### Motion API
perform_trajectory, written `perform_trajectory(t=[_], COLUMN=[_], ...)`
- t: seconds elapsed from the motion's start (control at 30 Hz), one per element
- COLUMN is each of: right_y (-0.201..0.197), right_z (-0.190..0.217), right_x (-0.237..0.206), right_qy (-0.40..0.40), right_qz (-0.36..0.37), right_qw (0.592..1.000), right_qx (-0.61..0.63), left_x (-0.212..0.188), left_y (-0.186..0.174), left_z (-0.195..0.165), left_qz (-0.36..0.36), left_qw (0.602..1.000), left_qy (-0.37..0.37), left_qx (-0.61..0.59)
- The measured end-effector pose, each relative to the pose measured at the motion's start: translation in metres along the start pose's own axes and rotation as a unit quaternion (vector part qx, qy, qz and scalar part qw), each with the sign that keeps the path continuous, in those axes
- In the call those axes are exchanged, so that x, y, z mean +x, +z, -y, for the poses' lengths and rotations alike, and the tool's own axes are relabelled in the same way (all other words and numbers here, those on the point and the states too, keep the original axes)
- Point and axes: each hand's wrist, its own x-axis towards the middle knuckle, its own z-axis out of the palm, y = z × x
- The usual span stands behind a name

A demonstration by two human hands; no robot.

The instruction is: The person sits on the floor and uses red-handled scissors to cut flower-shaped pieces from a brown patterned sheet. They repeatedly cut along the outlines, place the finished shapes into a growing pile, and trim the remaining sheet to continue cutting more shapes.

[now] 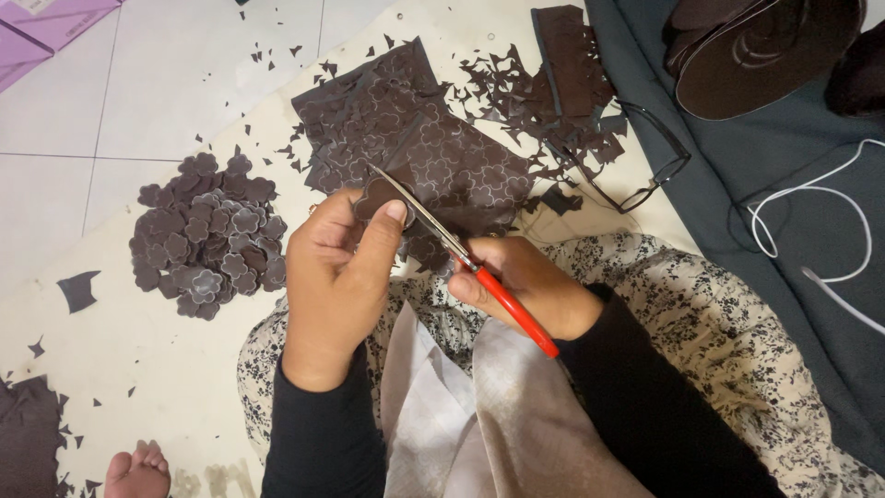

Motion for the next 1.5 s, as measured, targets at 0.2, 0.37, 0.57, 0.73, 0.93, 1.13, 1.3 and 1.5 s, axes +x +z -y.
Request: perform_trajectory(t=[0.2,0.37,0.57,0.73,0.93,1.13,1.3,1.5], right_y=[0.004,0.002,0.005,0.013,0.021,0.019,0.016,0.020], right_z=[-0.005,-0.006,-0.006,-0.007,-0.011,-0.011,-0.009,-0.010], right_x=[0.003,0.001,0.000,0.000,0.001,0.002,0.001,0.003], right_qy=[0.019,-0.010,-0.020,-0.021,-0.016,0.001,0.015,0.029], right_qz=[-0.006,0.009,-0.029,-0.064,-0.100,-0.109,-0.102,-0.104], right_qw=[1.000,1.000,0.999,0.997,0.994,0.994,0.995,0.994], right_qx=[-0.004,0.009,-0.002,0.030,0.045,-0.002,-0.014,-0.009], left_x=[-0.001,-0.001,0.001,0.000,-0.001,0.000,0.001,0.002], left_y=[0.004,0.008,0.013,0.020,0.028,0.027,0.020,0.019], left_z=[0.007,0.009,0.011,0.015,0.019,0.018,0.017,0.018], left_qz=[0.002,-0.019,-0.006,-0.018,-0.031,-0.050,-0.080,-0.091], left_qw=[0.999,0.996,0.986,0.974,0.966,0.970,0.969,0.968], left_qy=[-0.013,0.016,0.002,-0.017,-0.005,-0.014,-0.024,-0.013], left_qx=[-0.038,-0.091,-0.165,-0.225,-0.255,-0.238,-0.233,-0.235])
